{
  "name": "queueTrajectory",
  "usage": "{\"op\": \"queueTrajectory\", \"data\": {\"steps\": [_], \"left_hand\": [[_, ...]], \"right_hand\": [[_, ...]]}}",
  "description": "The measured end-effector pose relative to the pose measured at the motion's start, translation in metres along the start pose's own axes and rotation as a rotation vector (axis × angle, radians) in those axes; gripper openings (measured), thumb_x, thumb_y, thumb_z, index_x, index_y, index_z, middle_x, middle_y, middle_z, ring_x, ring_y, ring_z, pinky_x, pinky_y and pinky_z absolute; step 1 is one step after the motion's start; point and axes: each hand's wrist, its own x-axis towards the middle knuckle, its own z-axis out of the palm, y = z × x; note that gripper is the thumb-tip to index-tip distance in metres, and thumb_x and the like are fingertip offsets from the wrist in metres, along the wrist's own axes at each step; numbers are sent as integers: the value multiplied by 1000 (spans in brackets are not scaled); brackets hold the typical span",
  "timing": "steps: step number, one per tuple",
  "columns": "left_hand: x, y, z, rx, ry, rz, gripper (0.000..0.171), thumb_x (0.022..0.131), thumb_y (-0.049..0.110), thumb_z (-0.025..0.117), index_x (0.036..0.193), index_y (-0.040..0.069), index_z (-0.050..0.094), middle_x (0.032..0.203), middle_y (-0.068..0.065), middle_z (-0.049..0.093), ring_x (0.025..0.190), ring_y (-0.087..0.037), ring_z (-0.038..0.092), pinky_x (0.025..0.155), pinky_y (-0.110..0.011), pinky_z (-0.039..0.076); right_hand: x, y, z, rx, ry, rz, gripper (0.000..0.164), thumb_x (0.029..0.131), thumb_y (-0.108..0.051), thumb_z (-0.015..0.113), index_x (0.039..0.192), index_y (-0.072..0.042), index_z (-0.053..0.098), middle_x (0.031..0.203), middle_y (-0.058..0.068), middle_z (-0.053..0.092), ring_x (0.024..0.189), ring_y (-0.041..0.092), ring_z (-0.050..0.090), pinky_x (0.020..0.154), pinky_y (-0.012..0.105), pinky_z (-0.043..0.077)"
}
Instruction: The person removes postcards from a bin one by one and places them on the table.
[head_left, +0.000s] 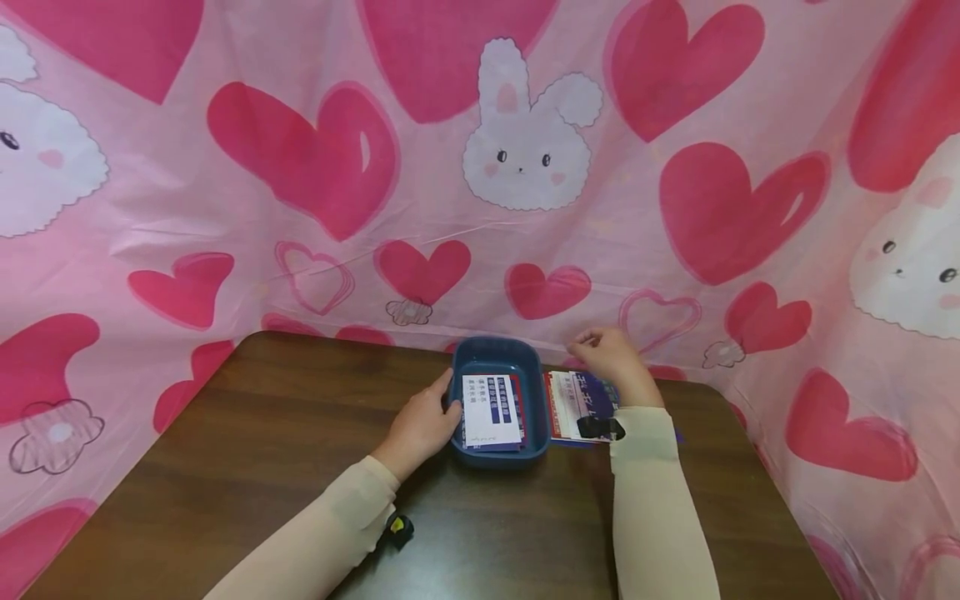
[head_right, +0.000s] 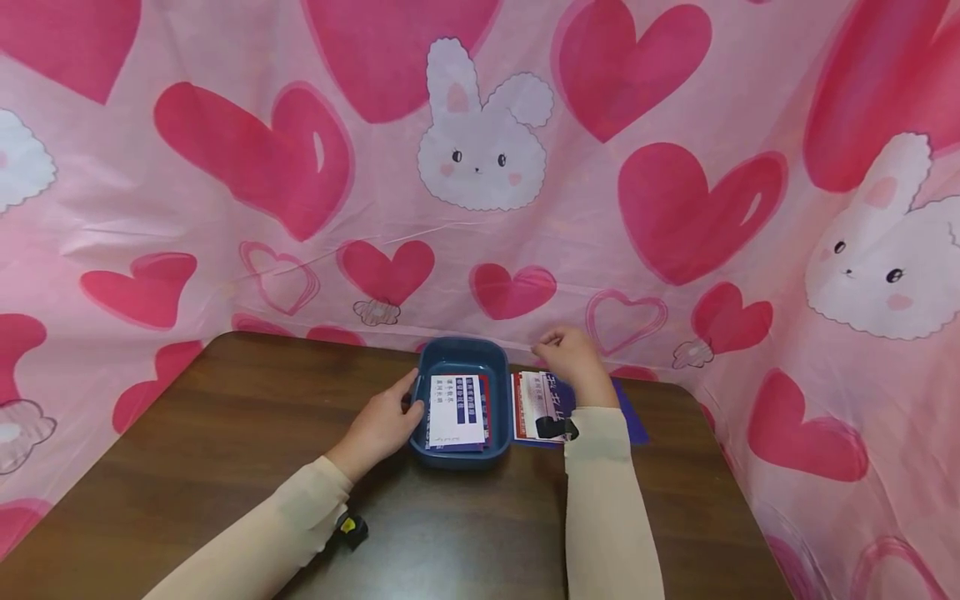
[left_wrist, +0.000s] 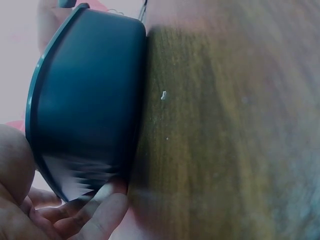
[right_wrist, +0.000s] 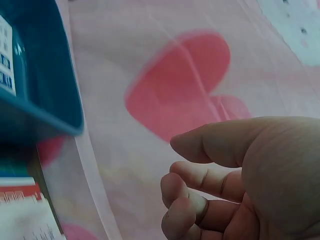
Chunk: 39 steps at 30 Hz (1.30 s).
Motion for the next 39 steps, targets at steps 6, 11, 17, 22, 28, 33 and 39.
{"op": "queueTrajectory", "data": {"steps": [6,11,17,22,28,33,39], "left_hand": [[-1,1,1,-1,1,7,75,114,34,66,180,18,35,180,-11,48,164,-41,50,128,-68,43],[-1,2,2,-5,-3,16,74,114,34,66,179,17,35,179,-12,49,164,-41,51,128,-68,44],[-1,2,0,-22,-13,10,74,114,35,66,180,19,34,179,-11,48,164,-40,51,128,-67,43],[0,1,0,-14,-15,12,74,115,36,64,180,19,34,179,-11,48,163,-39,52,129,-66,44],[1,2,0,-2,-15,8,73,115,35,65,180,20,35,179,-12,49,162,-40,53,127,-67,45],[0,1,0,0,-11,8,73,115,35,66,180,21,35,177,-12,51,160,-41,55,126,-68,46],[-1,0,-2,3,-5,11,72,115,34,65,179,20,36,176,-13,52,160,-41,55,126,-68,46]], "right_hand": [[4,-20,23,6,-36,-48,34,108,-36,72,125,-7,77,115,19,80,103,34,74,93,50,65],[10,-42,47,-1,-92,-73,29,106,-36,77,119,-9,77,105,15,79,91,28,75,84,43,67],[18,-66,83,-127,-168,-93,26,105,-33,80,115,-9,79,91,10,77,75,24,72,71,37,65],[20,-77,106,-299,-202,-63,40,101,-37,85,125,-5,79,99,12,79,74,26,76,72,40,69],[18,-75,121,-482,-220,-50,73,93,-46,92,148,-4,71,133,17,81,106,31,78,108,56,65],[17,-74,125,-474,-207,-30,81,85,-42,100,149,-4,69,137,17,79,109,31,77,112,58,62],[17,-75,120,-416,-186,-74,65,83,-26,103,136,-3,73,123,15,81,101,29,76,106,53,65]]}}
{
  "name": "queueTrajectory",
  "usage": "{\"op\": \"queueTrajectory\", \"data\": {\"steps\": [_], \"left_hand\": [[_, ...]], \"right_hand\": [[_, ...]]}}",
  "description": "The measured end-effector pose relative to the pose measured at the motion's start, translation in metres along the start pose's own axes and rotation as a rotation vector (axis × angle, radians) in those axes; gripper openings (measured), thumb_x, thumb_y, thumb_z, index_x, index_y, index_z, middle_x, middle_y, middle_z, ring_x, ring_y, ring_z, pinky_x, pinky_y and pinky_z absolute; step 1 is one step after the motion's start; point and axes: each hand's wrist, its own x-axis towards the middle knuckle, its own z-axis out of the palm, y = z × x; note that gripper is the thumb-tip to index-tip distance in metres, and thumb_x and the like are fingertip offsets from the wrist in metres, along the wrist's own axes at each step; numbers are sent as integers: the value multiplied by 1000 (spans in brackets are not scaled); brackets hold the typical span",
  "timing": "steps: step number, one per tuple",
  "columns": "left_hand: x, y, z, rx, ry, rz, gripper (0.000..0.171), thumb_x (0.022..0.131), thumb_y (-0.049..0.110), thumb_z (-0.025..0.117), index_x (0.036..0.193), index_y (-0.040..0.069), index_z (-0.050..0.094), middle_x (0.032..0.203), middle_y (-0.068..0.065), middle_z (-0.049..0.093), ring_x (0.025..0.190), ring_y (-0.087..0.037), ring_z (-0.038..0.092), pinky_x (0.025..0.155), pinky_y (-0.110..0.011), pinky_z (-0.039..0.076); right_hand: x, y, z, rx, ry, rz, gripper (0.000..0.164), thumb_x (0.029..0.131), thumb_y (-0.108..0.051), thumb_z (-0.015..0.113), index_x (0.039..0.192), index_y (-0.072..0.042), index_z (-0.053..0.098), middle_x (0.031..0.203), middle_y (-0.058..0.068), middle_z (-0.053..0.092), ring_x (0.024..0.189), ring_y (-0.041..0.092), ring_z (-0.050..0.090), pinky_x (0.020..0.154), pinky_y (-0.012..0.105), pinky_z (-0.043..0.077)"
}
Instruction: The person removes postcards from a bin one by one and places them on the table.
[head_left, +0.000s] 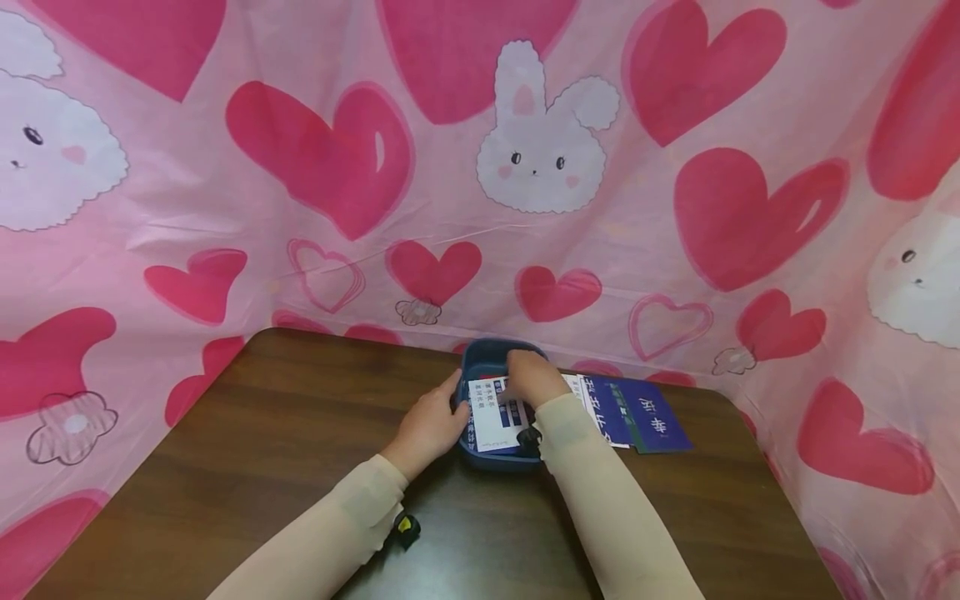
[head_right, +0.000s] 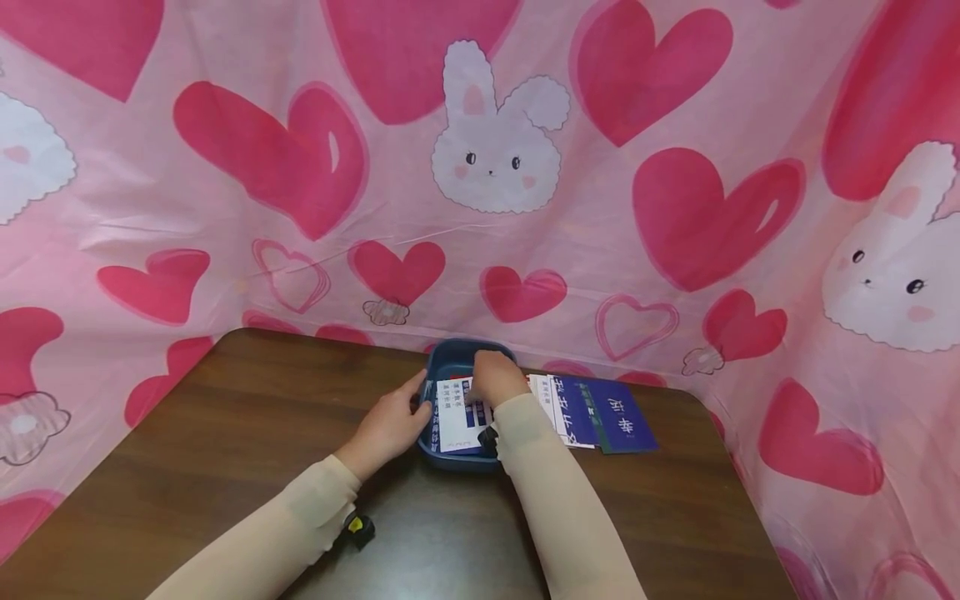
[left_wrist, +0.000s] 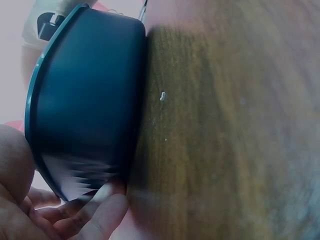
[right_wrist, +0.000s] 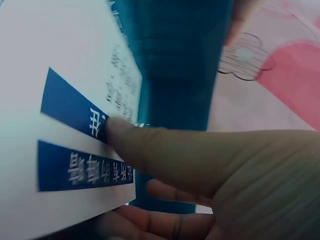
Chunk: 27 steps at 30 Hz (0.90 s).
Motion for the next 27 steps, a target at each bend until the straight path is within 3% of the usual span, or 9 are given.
{"op": "queueTrajectory", "data": {"steps": [5,10,13,17,23,27], "left_hand": [[0,1,3,-7,1,4,71,115,33,65,179,20,36,176,-12,53,160,-41,55,126,-68,46],[2,3,6,12,11,2,70,115,33,64,179,19,37,176,-13,53,159,-42,57,127,-67,46],[3,3,8,29,23,7,70,114,33,63,178,18,38,175,-14,54,158,-41,57,128,-67,46],[4,3,9,49,33,17,70,114,34,63,178,18,39,173,-14,56,156,-41,59,127,-67,46],[2,3,6,36,30,20,71,114,32,63,178,17,38,170,-16,59,154,-43,61,125,-70,47],[2,2,4,31,30,16,73,114,33,64,179,17,36,170,-17,59,153,-43,62,123,-70,49]], "right_hand": [[-5,10,-17,139,39,-56,61,85,-17,99,139,-4,73,125,16,79,106,30,73,107,52,64],[-12,27,-40,300,27,-130,61,91,-13,92,147,-3,69,104,16,77,90,25,71,89,42,66],[-18,42,-51,398,33,-155,61,94,-13,89,149,-1,66,101,14,79,87,21,74,88,40,66],[-28,67,-62,505,47,-121,62,98,-17,87,153,-2,63,114,17,86,96,24,82,97,45,68],[-42,97,-77,585,119,-62,58,102,-18,83,154,-1,62,119,20,86,102,26,82,89,35,64],[-49,109,-87,611,138,-28,58,106,-19,80,157,-1,60,128,23,83,108,30,82,97,42,67]]}}
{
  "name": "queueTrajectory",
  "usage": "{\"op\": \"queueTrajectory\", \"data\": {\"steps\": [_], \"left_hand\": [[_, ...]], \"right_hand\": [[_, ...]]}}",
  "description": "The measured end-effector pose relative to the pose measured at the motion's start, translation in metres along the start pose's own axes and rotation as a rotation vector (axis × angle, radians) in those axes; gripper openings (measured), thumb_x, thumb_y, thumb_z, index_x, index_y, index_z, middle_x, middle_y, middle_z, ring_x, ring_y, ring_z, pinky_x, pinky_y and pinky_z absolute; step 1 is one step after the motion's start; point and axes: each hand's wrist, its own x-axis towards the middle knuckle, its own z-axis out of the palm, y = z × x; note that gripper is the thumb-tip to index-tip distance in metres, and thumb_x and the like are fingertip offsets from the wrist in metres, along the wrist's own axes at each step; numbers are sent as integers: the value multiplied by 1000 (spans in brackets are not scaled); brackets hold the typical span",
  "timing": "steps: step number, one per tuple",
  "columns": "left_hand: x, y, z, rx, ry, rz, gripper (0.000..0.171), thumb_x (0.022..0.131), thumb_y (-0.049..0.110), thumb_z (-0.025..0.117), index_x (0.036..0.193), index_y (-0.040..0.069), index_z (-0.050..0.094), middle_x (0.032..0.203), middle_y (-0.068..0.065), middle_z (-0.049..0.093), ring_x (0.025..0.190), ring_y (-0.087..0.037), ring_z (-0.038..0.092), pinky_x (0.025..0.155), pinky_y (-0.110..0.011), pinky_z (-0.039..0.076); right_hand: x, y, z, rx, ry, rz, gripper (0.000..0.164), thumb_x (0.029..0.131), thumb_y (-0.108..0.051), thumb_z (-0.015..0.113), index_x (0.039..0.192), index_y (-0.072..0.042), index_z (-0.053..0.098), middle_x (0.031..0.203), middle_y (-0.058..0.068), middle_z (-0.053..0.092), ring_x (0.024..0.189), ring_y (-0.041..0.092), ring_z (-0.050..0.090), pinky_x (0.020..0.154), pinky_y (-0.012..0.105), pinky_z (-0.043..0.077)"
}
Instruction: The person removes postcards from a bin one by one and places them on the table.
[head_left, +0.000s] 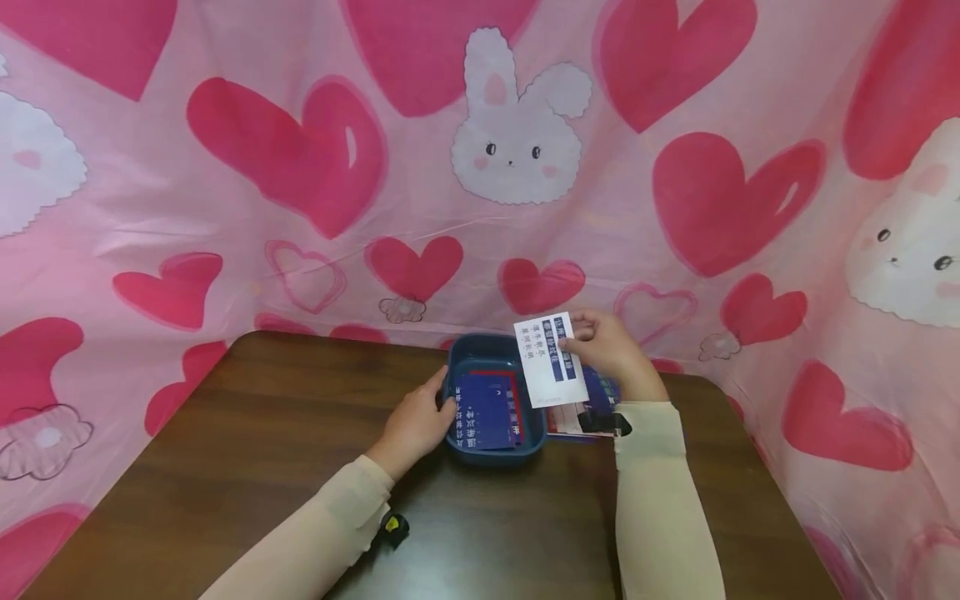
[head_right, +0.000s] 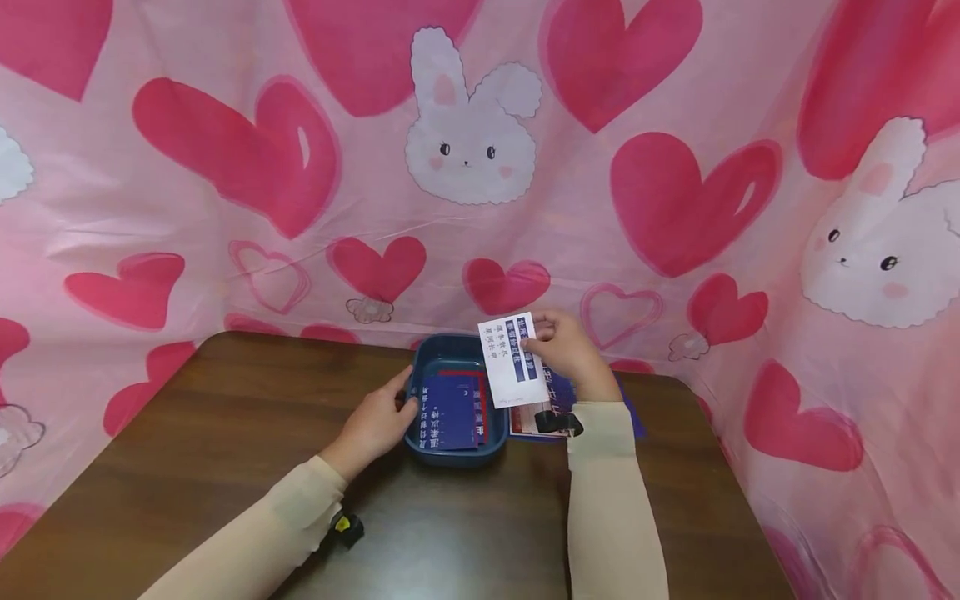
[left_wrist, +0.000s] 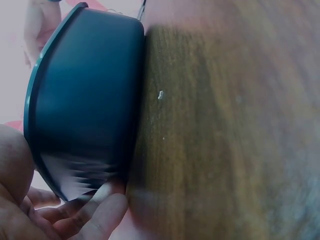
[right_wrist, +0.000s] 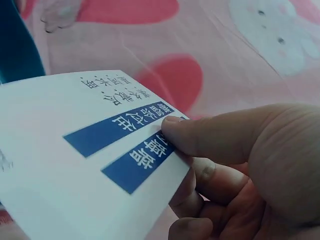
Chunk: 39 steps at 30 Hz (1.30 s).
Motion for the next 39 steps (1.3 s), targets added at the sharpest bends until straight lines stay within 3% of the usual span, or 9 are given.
{"op": "queueTrajectory", "data": {"steps": [4,11,14,22,26,32,39], "left_hand": [[2,-3,-2,16,8,6,73,114,34,64,179,17,36,169,-17,60,152,-42,63,123,-69,49],[3,-5,-4,26,10,4,73,114,34,64,179,16,36,170,-17,59,153,-42,62,125,-68,47],[2,-6,-3,27,3,-2,73,114,33,65,179,15,36,170,-17,59,154,-42,61,125,-69,47],[2,-4,-2,21,-5,-7,73,114,34,64,179,15,35,171,-18,58,156,-43,60,125,-70,47],[1,-2,-2,16,-8,-10,74,114,33,64,179,14,35,171,-18,57,156,-44,59,124,-71,47],[0,0,-1,8,-18,-14,74,114,34,64,180,15,34,173,-18,55,158,-45,56,124,-71,47],[1,1,0,20,-12,-7,74,114,33,64,179,14,35,172,-18,57,157,-44,58,125,-70,47]], "right_hand": [[-3,4,-12,-6,35,37,60,108,-22,78,161,-4,58,136,24,80,111,31,82,102,48,68],[-8,20,-27,-12,129,35,58,109,-16,74,162,-3,58,131,30,77,94,19,79,78,28,64],[-11,30,-33,1,167,67,59,109,-14,72,165,-4,55,134,30,73,94,19,76,75,25,62],[-18,56,-52,79,211,204,60,115,-20,63,173,-13,47,154,28,62,114,31,73,81,29,65],[-20,71,-59,73,223,240,62,116,-23,61,174,-11,44,159,30,58,119,35,68,80,27,60],[-22,94,-65,-16,225,290,63,117,-24,56,174,-4,40,158,36,57,121,40,65,86,34,57],[-27,125,-68,4,179,391,62,118,-24,49,176,-6,36,153,34,61,117,39,68,93,46,65]]}}
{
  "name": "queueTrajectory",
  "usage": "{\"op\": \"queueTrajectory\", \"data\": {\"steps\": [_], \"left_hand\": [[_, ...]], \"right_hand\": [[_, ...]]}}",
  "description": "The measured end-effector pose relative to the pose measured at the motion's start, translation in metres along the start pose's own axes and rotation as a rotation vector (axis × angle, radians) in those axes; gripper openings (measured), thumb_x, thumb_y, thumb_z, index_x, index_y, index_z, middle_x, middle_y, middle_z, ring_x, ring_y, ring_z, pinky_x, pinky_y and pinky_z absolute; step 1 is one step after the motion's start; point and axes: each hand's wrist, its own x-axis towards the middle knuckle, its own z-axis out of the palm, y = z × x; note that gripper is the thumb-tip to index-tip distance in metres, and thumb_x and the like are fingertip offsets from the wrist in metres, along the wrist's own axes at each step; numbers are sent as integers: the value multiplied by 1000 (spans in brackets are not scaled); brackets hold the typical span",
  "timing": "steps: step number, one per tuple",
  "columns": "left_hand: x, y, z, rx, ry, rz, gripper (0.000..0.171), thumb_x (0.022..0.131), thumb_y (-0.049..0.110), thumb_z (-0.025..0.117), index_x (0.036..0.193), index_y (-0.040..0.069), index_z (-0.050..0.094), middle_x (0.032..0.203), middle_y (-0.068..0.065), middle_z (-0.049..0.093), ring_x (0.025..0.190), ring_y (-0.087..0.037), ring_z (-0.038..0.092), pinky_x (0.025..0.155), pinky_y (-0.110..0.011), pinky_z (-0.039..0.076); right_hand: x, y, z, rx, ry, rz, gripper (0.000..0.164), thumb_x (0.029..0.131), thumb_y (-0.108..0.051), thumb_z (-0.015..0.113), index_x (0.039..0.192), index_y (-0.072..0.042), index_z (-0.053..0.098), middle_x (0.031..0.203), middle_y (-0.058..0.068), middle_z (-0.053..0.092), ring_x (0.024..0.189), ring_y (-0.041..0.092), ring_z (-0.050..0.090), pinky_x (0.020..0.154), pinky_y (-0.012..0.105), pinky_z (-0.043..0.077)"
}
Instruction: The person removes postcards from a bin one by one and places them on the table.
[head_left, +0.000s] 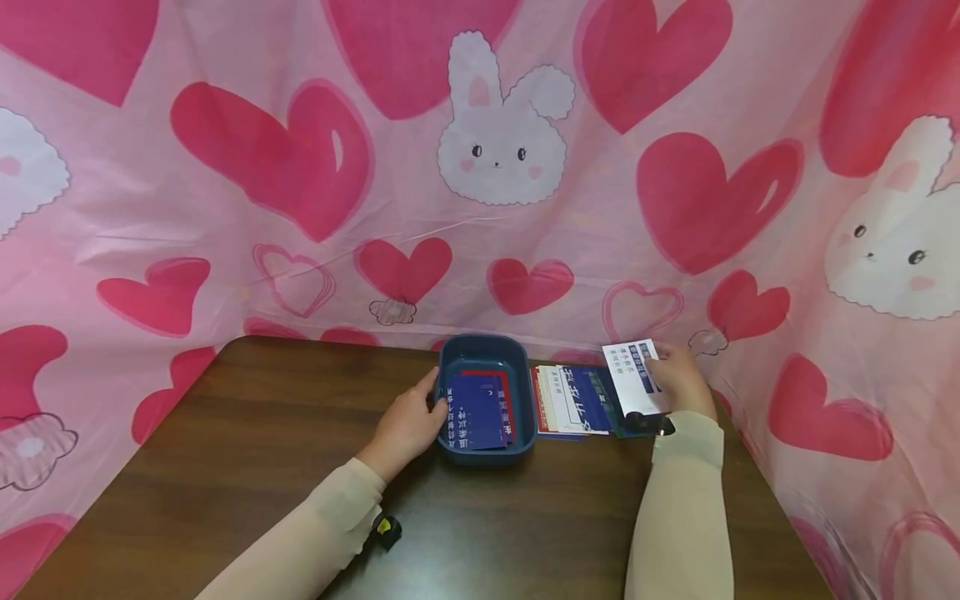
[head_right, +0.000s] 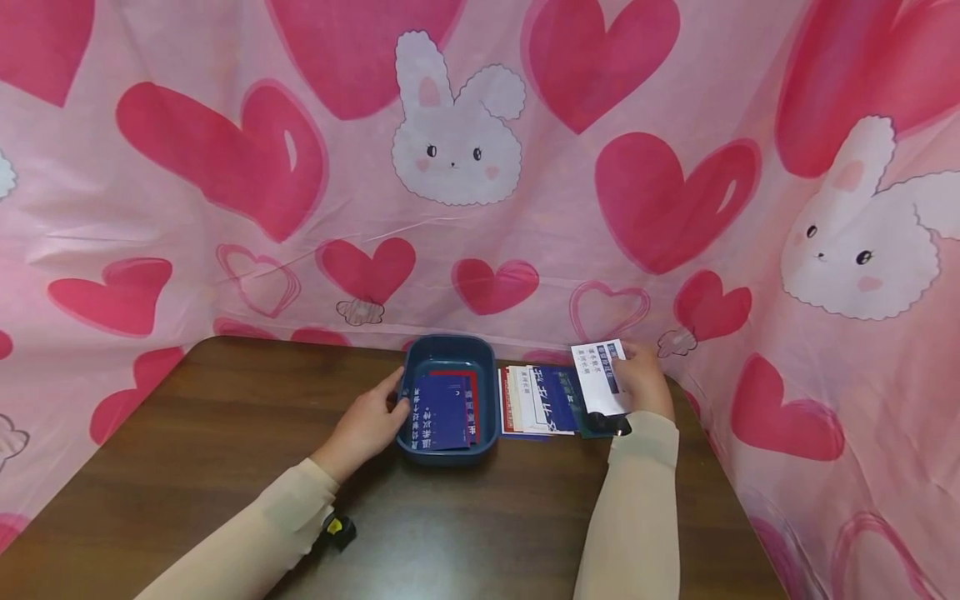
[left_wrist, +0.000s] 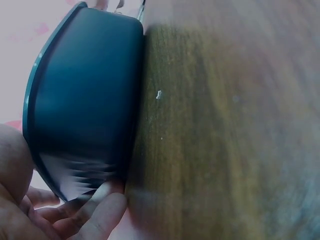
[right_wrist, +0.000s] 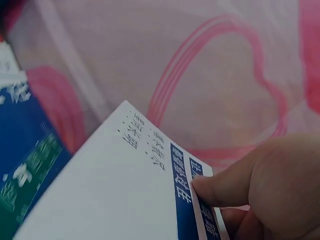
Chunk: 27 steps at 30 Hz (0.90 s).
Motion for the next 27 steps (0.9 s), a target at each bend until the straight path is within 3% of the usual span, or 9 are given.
{"op": "queueTrajectory", "data": {"steps": [9,14,18,24,27], "left_hand": [[0,-1,1,-8,-2,-1,73,115,33,63,179,15,35,171,-18,57,157,-44,58,125,-70,46],[-1,0,0,-10,1,5,73,115,33,63,179,14,35,171,-19,58,156,-44,58,126,-70,46],[-1,1,0,-13,3,8,73,115,32,63,179,13,35,171,-19,57,157,-44,58,126,-70,45],[-1,1,0,-11,0,7,73,115,32,63,179,14,34,172,-18,57,158,-44,57,126,-70,45],[-1,1,0,-15,-1,5,73,115,32,63,179,14,34,173,-17,56,159,-43,56,127,-70,45]], "right_hand": [[13,29,5,-73,-2,82,60,109,-13,51,166,4,48,139,36,64,109,42,68,93,52,62],[15,35,11,-44,-19,107,63,108,-12,52,168,4,45,147,37,59,118,47,64,102,59,62],[14,36,18,-21,14,127,62,106,-11,53,165,8,48,155,37,56,125,49,60,115,66,56],[11,35,27,18,84,171,49,105,-8,60,150,12,58,146,37,60,120,49,63,109,66,61],[11,35,30,-19,122,159,48,104,-7,62,148,11,60,145,37,62,120,50,62,110,68,60]]}}
